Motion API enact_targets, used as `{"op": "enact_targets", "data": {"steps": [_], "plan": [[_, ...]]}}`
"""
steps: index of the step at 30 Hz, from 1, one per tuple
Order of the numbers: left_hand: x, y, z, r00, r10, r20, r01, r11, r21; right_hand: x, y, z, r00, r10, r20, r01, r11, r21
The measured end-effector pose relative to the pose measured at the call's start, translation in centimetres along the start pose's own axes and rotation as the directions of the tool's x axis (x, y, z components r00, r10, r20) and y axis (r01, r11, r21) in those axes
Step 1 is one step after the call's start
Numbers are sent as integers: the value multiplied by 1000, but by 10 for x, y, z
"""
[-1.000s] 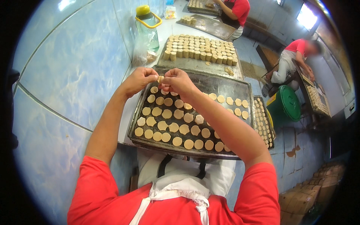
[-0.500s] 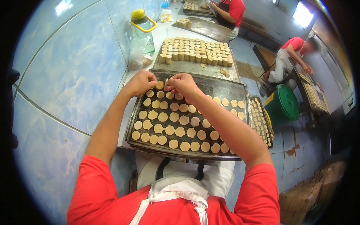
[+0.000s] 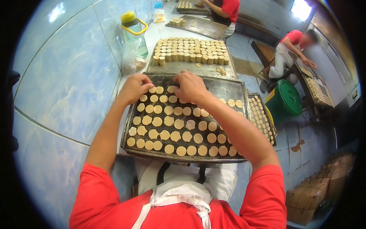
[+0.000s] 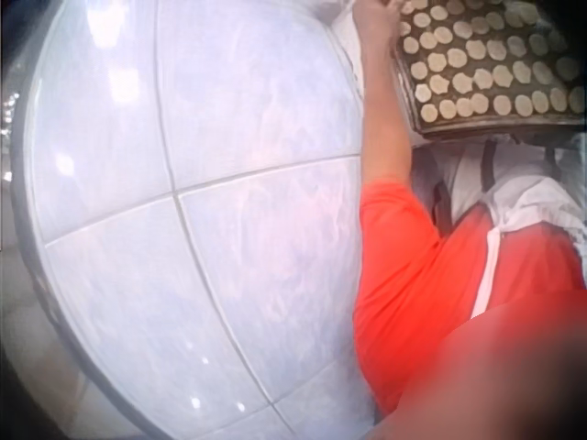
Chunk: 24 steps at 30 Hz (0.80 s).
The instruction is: The person sits at a low table and repeatedly picks small cylindrical dough pieces, splits them, and places them flat on a metal tray. They continue filling the tray with these pieces while other workers perform similar tasks nearby.
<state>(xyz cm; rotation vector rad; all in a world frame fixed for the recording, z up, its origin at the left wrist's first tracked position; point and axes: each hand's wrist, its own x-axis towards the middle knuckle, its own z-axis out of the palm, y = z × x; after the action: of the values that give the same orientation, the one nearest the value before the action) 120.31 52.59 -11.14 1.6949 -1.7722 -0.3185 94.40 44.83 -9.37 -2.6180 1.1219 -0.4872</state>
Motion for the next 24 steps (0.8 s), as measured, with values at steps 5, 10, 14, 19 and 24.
{"op": "enact_targets", "data": {"steps": [5,10,14,19,24], "plan": [[-44,-70,-10,937,-280,-208,218,936,-277,47,45,-6,996,-61,-60,56,995,-77],[-99,-97,16,821,-430,-376,308,888,-342,84,80,10,975,5,221,-6,1000,6],[-98,-97,23,844,-284,-455,165,945,-284,76,82,33,990,-59,128,68,996,-62],[-88,-93,27,845,-299,-443,185,942,-281,66,82,36,997,-60,51,66,991,-113],[-86,-93,30,849,-327,-416,197,925,-324,73,76,37,996,-6,84,19,989,-149]]}}
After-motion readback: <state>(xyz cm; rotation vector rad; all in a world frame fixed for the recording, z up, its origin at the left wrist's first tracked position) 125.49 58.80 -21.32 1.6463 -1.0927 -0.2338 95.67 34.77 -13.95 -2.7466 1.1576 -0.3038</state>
